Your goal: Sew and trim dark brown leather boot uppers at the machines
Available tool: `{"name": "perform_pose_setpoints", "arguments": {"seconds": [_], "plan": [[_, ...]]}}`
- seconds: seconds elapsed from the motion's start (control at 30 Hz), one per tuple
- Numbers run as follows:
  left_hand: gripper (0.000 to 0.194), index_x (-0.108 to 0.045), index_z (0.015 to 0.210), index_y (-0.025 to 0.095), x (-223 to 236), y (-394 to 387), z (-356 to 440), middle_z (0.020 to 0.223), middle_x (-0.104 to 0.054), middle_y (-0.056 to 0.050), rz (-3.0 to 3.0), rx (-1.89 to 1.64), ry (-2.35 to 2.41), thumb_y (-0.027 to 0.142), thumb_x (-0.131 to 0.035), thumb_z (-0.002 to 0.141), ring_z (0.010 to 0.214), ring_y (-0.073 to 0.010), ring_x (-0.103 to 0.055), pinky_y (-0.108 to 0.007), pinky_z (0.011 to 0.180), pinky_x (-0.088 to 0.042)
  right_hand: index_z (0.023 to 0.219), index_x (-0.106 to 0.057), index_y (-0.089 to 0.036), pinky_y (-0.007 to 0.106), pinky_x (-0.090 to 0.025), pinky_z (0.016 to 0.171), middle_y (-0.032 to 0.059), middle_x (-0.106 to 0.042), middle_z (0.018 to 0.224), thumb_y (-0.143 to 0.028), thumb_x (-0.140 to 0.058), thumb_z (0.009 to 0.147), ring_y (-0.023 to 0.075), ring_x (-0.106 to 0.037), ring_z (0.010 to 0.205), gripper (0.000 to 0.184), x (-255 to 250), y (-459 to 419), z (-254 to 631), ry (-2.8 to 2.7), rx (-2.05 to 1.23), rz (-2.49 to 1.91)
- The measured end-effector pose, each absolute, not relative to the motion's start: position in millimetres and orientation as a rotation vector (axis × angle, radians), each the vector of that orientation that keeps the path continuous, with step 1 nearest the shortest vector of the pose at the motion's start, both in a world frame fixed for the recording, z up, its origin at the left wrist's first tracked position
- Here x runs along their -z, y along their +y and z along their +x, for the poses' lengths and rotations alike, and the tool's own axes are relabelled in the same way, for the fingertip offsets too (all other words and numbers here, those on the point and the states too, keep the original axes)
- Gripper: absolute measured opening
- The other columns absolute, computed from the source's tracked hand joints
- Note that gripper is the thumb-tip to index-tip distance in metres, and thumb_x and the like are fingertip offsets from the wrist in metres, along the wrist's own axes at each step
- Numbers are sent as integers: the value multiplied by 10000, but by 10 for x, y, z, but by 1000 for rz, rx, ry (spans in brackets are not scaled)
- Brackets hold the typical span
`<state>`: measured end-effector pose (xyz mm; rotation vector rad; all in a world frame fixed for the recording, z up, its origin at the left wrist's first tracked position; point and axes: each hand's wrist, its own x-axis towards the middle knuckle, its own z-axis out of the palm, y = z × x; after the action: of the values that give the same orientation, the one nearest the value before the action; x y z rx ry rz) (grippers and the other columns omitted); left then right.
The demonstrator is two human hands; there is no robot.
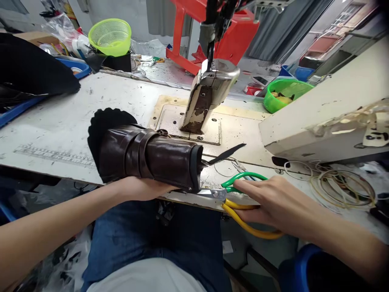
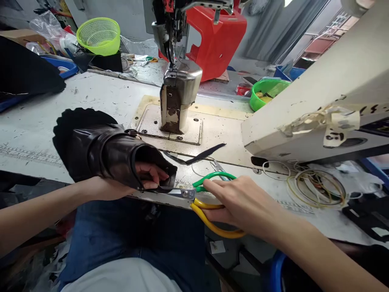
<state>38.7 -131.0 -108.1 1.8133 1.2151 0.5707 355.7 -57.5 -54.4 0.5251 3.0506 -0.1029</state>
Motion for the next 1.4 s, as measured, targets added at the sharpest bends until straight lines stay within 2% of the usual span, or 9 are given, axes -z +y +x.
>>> {"name": "perform_pose_setpoints", "arguments": {"seconds": [0.1,0.23,0.4,0.57,0.73,0.87,1.03,1.23,1.4], "plan": [[245,-640,1144,272,1011,-1283,386,1406,-619,36,1709,-542,1161,411,-521,982,1317,-188,-549,-320,1142,-415,857,-406,-248,284,-262,491,-45,-538,615,-425,-400,1053,153,-493,465,264,604,-579,3580,3057,206,563],[272,-629,1138,222,893,-1254,414,1388,-630,-14,1643,-494,1138,390,-558,935,1324,-228,-537,-346,1161,-382,845,-418,-256,279,-233,484,-64,-496,572,-405,-530,992,142,-402,436,238,663,-616,3537,2950,324,725],[264,-658,1105,195,803,-1234,456,1377,-635,-20,1621,-466,1162,369,-565,930,1333,-215,-520,-317,1168,-345,846,-435,-251,298,-233,511,-45,-526,631,-393,-595,951,163,-504,483,238,600,-604,3372,2966,166,641],[401,-639,1253,195,781,-1224,481,1374,-643,-10,1565,-458,1195,428,-580,932,1331,-210,-527,-313,1193,-307,913,-456,-239,306,-256,497,-37,-549,612,-437,-503,1017,183,-545,472,229,624,-556,3399,3076,82,472],[354,-656,1232,203,739,-1225,464,1349,-665,6,1528,-482,1167,390,-592,939,1309,-179,-552,-263,1167,-345,871,-424,-245,296,-244,500,-28,-570,655,-432,-592,961,198,-562,486,267,682,-559,3342,3044,-17,495],[346,-662,1237,214,687,-1227,444,1341,-670,19,1510,-504,1142,395,-588,952,1308,-176,-554,-254,1167,-346,889,-414,-253,285,-257,494,-47,-561,613,-380,-625,940,205,-564,485,252,664,-576,3337,3074,-20,506],[306,-682,1188,182,676,-1210,451,1274,-700,-17,1496,-535,1122,355,-592,951,1242,-175,-595,-232,1099,-409,883,-404,-257,277,-269,488,-54,-553,626,-361,-704,877,195,-540,479,317,631,-629,3338,3039,-38,582],[199,-702,1048,168,627,-1212,477,1142,-730,-34,1462,-620,1122,295,-642,907,1143,-189,-631,-268,1048,-448,838,-400,-255,290,-234,492,-60,-518,635,-382,-665,905,176,-516,479,301,617,-618,3179,3013,11,601],[192,-650,966,168,594,-1161,520,1209,-713,-65,1369,-724,1026,334,-667,872,1169,-190,-631,-295,1038,-463,824,-411,-241,288,-251,507,-43,-554,653,-353,-625,934,163,-518,496,266,659,-614,3143,3069,65,614]]}}
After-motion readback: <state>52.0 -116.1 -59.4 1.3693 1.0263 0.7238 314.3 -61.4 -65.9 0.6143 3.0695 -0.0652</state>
